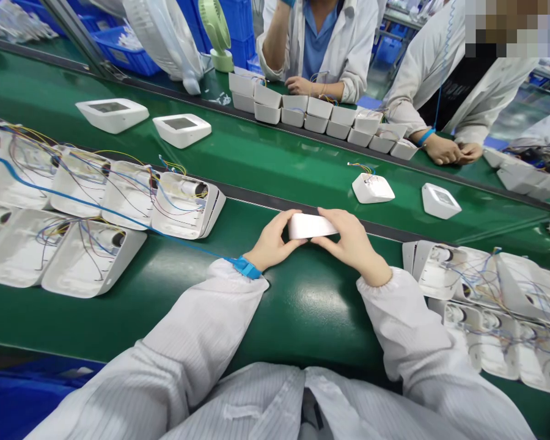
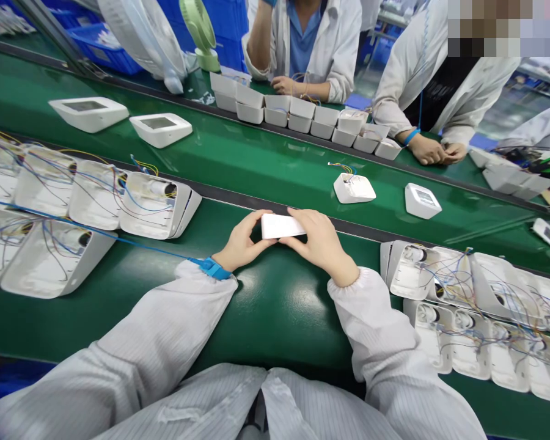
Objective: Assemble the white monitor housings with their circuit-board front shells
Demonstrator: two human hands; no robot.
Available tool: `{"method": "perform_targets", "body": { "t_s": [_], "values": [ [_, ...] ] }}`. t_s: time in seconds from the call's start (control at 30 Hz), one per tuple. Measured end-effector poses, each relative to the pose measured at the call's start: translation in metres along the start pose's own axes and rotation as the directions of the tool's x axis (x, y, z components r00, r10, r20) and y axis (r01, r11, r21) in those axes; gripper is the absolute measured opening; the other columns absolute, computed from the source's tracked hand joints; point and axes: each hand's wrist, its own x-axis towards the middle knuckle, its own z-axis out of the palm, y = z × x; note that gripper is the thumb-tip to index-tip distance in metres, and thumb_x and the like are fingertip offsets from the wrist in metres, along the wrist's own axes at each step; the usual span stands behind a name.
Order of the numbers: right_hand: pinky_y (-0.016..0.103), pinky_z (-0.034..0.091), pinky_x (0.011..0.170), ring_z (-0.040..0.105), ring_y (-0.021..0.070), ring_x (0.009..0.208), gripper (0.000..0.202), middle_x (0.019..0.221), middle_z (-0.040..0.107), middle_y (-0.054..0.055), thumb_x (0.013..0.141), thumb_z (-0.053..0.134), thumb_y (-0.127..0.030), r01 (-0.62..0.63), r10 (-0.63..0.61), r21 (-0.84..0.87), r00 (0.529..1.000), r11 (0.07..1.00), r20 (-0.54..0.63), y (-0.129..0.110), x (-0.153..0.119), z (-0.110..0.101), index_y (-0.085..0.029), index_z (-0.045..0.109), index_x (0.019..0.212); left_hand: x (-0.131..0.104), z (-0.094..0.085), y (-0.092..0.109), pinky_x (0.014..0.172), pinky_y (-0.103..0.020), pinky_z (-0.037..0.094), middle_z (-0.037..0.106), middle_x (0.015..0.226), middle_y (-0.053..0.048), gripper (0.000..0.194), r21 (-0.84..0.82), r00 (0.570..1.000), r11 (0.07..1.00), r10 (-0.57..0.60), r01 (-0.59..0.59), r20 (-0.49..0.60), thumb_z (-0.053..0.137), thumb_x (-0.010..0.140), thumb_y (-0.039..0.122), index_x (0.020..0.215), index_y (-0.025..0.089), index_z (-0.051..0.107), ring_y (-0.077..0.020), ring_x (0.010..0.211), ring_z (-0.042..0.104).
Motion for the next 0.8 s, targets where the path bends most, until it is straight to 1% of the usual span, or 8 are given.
{"method": "perform_targets", "body": {
  "t_s": [0.1,0.13,0.23,0.33,0.43,0.57,0.8],
  "values": [
    [0.046,0.05,0.096,0.063,0.0274,0.111,0.052,0.123,0.066,0.011,0.089,0.059,-0.051,-0.017,0.017,0.076,1.0,0.997,0.008,0.009,-0.001,0.004,-0.025,0.056,0.133,0.001,0.0,0.0,0.105,-0.045,0.045,0.056,0.132,-0.015,0.075,-0.06,0.997,0.995,-0.08,0.078,-0.022,0.074,0.076,0.047,0.137,0.019,0.041,-0.0291,0.122,0.056],
    [0.045,0.05,0.096,0.063,0.0273,0.112,0.051,0.123,0.067,0.011,0.089,0.059,-0.051,-0.014,0.014,0.083,1.0,0.996,-0.003,0.009,-0.001,0.006,-0.024,0.057,0.132,0.001,0.001,0.001,0.104,-0.045,0.045,0.057,0.13,-0.015,0.076,-0.054,0.995,0.994,-0.096,0.094,-0.036,0.075,0.074,0.048,0.136,0.02,0.042,-0.0289,0.12,0.057],
    [0.046,0.049,0.098,0.063,0.0272,0.112,0.049,0.123,0.067,0.011,0.09,0.059,-0.05,-0.013,0.017,0.068,0.998,0.998,-0.064,0.005,-0.003,0.016,-0.023,0.059,0.13,0.001,0.003,0.003,0.099,-0.042,0.047,0.061,0.121,-0.01,0.063,-0.008,0.985,0.99,-0.14,0.14,-0.096,0.077,0.073,0.048,0.123,0.02,0.051,-0.026,0.112,0.06],
    [0.044,0.051,0.097,0.064,0.0264,0.109,0.045,0.121,0.068,0.01,0.091,0.057,-0.049,-0.027,0.032,0.049,0.993,0.998,-0.114,0.0,-0.004,0.022,-0.024,0.061,0.128,0.002,0.004,0.007,0.095,-0.039,0.048,0.063,0.115,-0.009,0.057,-0.025,0.981,0.988,-0.154,0.153,-0.12,0.078,0.072,0.046,0.116,0.019,0.054,-0.0241,0.106,0.061],
    [0.043,0.051,0.096,0.065,0.026,0.107,0.042,0.118,0.069,0.009,0.091,0.057,-0.047,-0.031,0.038,0.045,0.988,0.998,-0.152,-0.001,-0.006,0.024,-0.024,0.062,0.125,0.003,0.004,0.009,0.093,-0.038,0.049,0.064,0.112,-0.008,0.054,-0.053,0.979,0.986,-0.164,0.158,-0.121,0.077,0.073,0.045,0.114,0.019,0.054,-0.023,0.103,0.061],
    [0.044,0.051,0.095,0.064,0.0263,0.107,0.041,0.119,0.069,0.009,0.091,0.057,-0.047,-0.053,0.059,0.038,0.985,0.998,-0.165,0.0,-0.008,0.027,-0.024,0.063,0.125,0.003,0.003,0.011,0.092,-0.037,0.048,0.064,0.112,-0.008,0.052,-0.059,0.979,0.987,-0.157,0.151,-0.128,0.078,0.073,0.043,0.114,0.019,0.055,-0.0224,0.102,0.061],
    [0.042,0.051,0.094,0.064,0.0256,0.107,0.04,0.118,0.07,0.008,0.091,0.059,-0.045,-0.044,0.053,0.048,0.98,0.998,-0.194,0.001,-0.011,0.031,-0.025,0.063,0.125,0.002,0.004,0.013,0.092,-0.037,0.049,0.064,0.111,-0.008,0.051,-0.025,0.979,0.989,-0.146,0.143,-0.144,0.077,0.073,0.042,0.114,0.019,0.056,-0.0223,0.102,0.061]
  ]
}}
